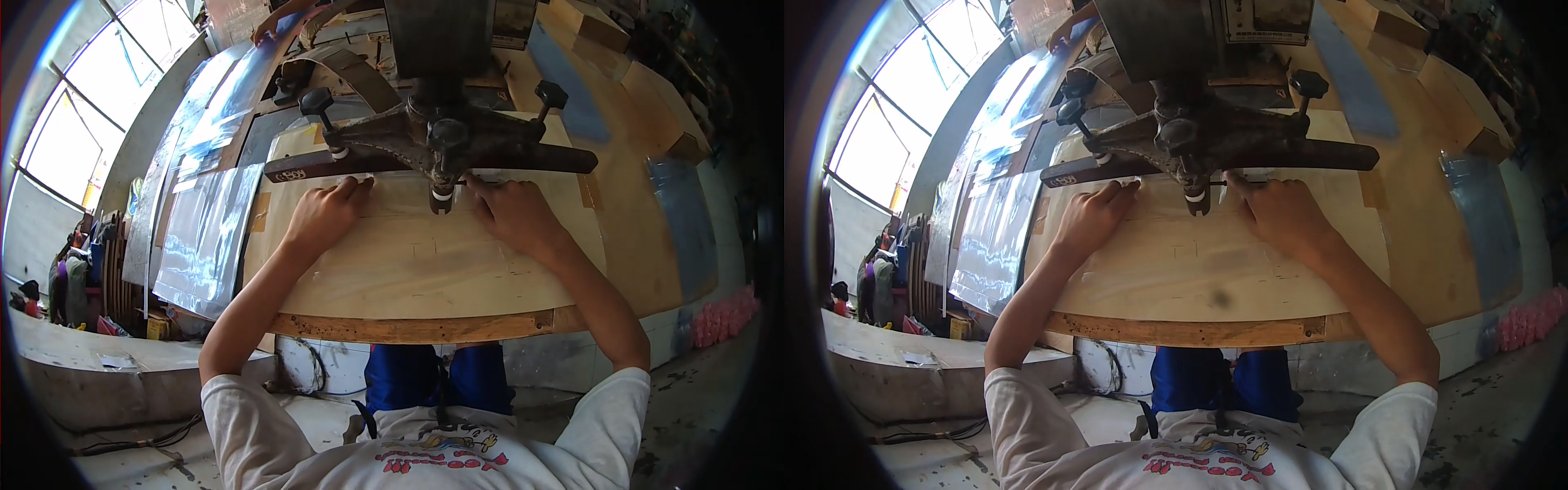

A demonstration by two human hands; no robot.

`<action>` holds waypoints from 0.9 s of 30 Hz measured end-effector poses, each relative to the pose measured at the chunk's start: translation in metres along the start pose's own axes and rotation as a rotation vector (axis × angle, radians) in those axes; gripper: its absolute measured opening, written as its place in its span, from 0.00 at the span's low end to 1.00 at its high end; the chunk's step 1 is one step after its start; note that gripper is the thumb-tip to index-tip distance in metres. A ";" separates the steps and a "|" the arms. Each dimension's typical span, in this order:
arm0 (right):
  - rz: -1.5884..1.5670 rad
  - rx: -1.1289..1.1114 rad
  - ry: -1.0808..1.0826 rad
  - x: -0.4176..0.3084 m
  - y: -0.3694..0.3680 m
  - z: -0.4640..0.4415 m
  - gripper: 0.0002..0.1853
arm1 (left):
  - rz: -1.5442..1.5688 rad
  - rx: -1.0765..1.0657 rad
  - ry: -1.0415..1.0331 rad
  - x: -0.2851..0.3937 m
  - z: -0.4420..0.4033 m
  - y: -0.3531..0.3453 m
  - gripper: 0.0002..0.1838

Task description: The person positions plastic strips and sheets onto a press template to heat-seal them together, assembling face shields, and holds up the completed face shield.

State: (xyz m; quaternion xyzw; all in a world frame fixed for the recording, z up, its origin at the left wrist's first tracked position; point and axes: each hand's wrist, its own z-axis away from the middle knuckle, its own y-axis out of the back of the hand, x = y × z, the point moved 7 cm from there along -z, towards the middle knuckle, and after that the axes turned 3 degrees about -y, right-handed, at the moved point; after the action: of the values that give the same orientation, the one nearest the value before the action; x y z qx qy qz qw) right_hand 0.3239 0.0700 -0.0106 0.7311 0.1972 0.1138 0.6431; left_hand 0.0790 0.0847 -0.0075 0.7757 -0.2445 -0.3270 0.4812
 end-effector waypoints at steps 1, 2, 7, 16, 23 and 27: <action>0.003 0.007 0.004 0.000 0.000 0.000 0.28 | -0.002 0.005 -0.003 0.000 0.000 0.000 0.20; 0.005 0.015 0.009 0.000 -0.001 0.000 0.28 | -0.005 0.010 -0.006 0.000 0.000 0.000 0.20; 0.038 0.020 0.013 -0.004 0.001 -0.002 0.28 | -0.005 -0.021 0.039 0.000 0.000 -0.001 0.19; 0.084 0.023 0.002 -0.004 -0.001 0.001 0.27 | 0.043 -0.047 0.066 -0.001 0.000 -0.001 0.19; 0.056 0.019 -0.025 -0.004 0.000 0.001 0.26 | 0.078 -0.058 0.083 -0.003 0.000 -0.002 0.22; 0.042 0.040 -0.023 0.000 -0.003 0.001 0.26 | 0.085 -0.060 0.081 -0.002 0.000 -0.001 0.23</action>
State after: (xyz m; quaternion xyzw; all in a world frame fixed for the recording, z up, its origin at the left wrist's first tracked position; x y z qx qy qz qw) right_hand 0.3233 0.0696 -0.0140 0.7491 0.1767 0.1148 0.6281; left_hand 0.0775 0.0866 -0.0081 0.7625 -0.2478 -0.2816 0.5271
